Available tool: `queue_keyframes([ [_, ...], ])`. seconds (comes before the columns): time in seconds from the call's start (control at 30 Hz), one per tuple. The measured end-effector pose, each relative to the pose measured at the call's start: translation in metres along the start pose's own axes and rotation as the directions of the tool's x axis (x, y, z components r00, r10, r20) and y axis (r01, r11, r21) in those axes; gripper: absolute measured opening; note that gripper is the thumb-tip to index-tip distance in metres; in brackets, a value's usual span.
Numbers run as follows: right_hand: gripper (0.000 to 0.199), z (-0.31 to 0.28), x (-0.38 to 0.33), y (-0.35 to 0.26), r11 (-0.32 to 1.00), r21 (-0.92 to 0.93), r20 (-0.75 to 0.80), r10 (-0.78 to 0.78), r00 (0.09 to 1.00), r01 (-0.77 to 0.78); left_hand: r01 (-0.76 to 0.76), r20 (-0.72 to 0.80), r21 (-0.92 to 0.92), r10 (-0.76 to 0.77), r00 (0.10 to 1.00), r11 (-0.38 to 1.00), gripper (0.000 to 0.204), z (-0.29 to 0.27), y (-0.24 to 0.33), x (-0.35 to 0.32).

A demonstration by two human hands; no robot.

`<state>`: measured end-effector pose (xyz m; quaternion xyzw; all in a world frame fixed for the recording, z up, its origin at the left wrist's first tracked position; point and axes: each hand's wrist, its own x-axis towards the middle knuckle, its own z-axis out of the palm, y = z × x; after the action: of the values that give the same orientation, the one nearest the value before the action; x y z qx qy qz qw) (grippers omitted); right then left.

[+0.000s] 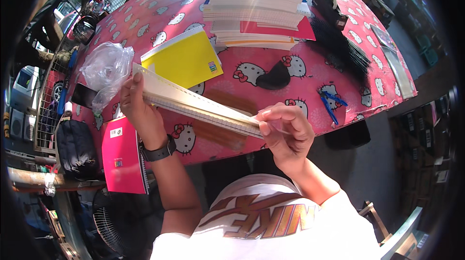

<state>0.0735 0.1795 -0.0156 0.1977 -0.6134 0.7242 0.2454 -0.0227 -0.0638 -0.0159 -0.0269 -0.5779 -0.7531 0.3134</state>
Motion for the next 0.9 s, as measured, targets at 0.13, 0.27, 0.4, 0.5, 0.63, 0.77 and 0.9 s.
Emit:
queue_keyframes([
  [0.13, 0.010, -0.003, -0.001, 0.003, 0.999, -0.035, 0.008, -0.035, 0.999, 0.036, 0.039, -0.177, -0.118, -0.060, 0.982, 0.992, 0.020, 0.007, 0.000, 0.000],
  [0.27, 0.010, -0.002, -0.007, 0.005, 0.997, -0.054, 0.065, -0.052, 0.997, 0.056, -0.023, 0.086, -0.121, 0.034, 0.996, 0.992, 0.022, -0.007, 0.000, -0.009],
  [0.4, 0.009, 0.000, -0.007, 0.007, 0.996, -0.054, -0.008, -0.077, 0.997, 0.077, -0.022, 0.062, -0.047, 0.025, 0.998, 0.999, 0.037, -0.014, -0.014, -0.007],
  [0.5, 0.008, 0.004, -0.003, 0.009, 0.986, -0.097, 0.055, -0.134, 0.989, 0.139, 0.156, 0.211, -0.340, -0.087, 0.974, 0.928, 0.041, -0.019, -0.017, -0.010],
  [0.63, 0.010, 0.001, 0.008, 0.019, 0.988, -0.097, -0.081, -0.129, 0.988, 0.121, 0.024, 0.279, -0.396, 0.095, 0.956, 0.918, 0.028, -0.022, -0.032, -0.009],
  [0.77, 0.011, -0.004, 0.008, 0.007, 0.993, -0.120, 0.050, -0.014, 0.999, 0.020, 0.102, 0.222, -0.386, -0.015, 0.975, 0.917, 0.021, -0.012, -0.028, -0.014],
  [0.9, 0.039, -0.060, 0.040, 0.038, 0.970, -0.039, 0.033, -0.239, 0.970, 0.241, 0.158, 0.258, -0.291, -0.081, 0.963, 0.944, 0.017, -0.028, -0.016, -0.006],
])
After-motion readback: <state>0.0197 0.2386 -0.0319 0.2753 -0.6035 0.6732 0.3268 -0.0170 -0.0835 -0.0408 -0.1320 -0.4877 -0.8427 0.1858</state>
